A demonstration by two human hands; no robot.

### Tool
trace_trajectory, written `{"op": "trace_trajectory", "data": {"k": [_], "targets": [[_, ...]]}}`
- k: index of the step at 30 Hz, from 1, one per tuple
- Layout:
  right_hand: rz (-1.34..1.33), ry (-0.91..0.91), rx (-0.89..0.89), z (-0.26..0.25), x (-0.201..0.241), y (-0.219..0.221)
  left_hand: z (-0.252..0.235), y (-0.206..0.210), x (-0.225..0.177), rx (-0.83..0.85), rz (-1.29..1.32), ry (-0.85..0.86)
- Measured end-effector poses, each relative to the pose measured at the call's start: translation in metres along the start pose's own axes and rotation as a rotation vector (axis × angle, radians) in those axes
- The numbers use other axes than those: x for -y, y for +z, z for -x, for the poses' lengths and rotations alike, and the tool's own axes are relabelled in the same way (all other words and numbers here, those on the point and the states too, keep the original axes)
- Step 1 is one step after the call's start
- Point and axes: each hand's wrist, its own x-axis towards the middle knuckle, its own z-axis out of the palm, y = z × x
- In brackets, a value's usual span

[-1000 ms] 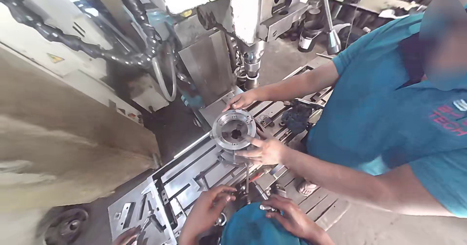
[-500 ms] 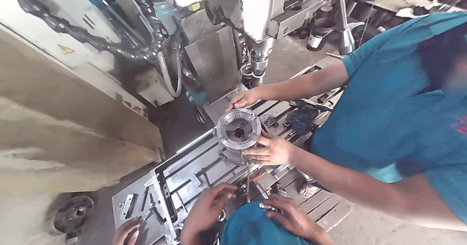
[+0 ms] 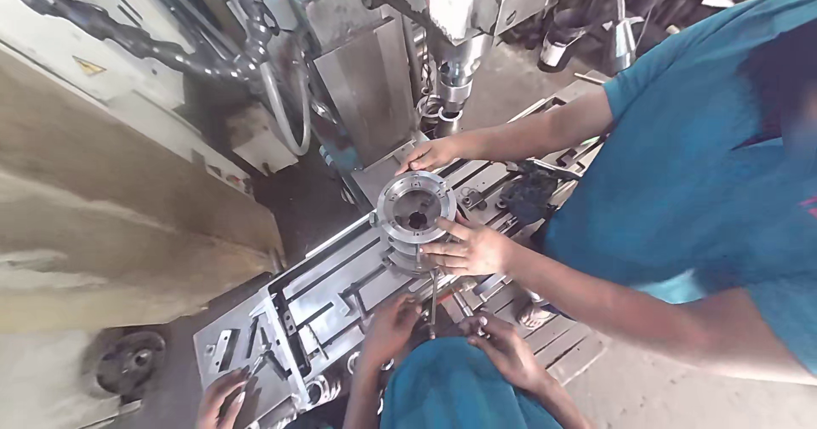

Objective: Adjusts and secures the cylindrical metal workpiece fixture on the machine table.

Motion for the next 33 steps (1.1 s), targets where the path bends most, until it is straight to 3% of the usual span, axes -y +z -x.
{"op": "trace_trajectory", "data": {"k": [7, 14, 17, 21, 25, 27, 33], "targets": [[-0.045, 0.034, -0.047, 0.002, -0.003, 0.004, -0.031, 0.051, -0.004, 0.022, 0.15, -0.105], [-0.041, 0.044, -0.086, 0.004, -0.005, 0.008, -0.036, 0.051, -0.01, 0.02, 0.061, -0.058], [-0.031, 0.061, -0.087, 0.004, -0.005, 0.009, -0.042, 0.055, -0.013, -0.056, 0.025, -0.03], [-0.015, 0.063, -0.083, 0.006, -0.004, 0.009, -0.044, 0.071, -0.015, -0.257, -0.031, 0.083], [0.011, 0.074, -0.096, 0.006, 0.001, 0.006, -0.02, 0.062, -0.028, -0.306, -0.047, 0.275], [-0.011, 0.103, -0.105, 0.007, 0.0, 0.005, -0.005, 0.049, -0.023, -0.314, 0.0, 0.243], [-0.169, 0.142, -0.185, -0.005, -0.005, 0.003, 0.001, 0.01, 0.047, -0.487, 0.005, -0.134]]}}
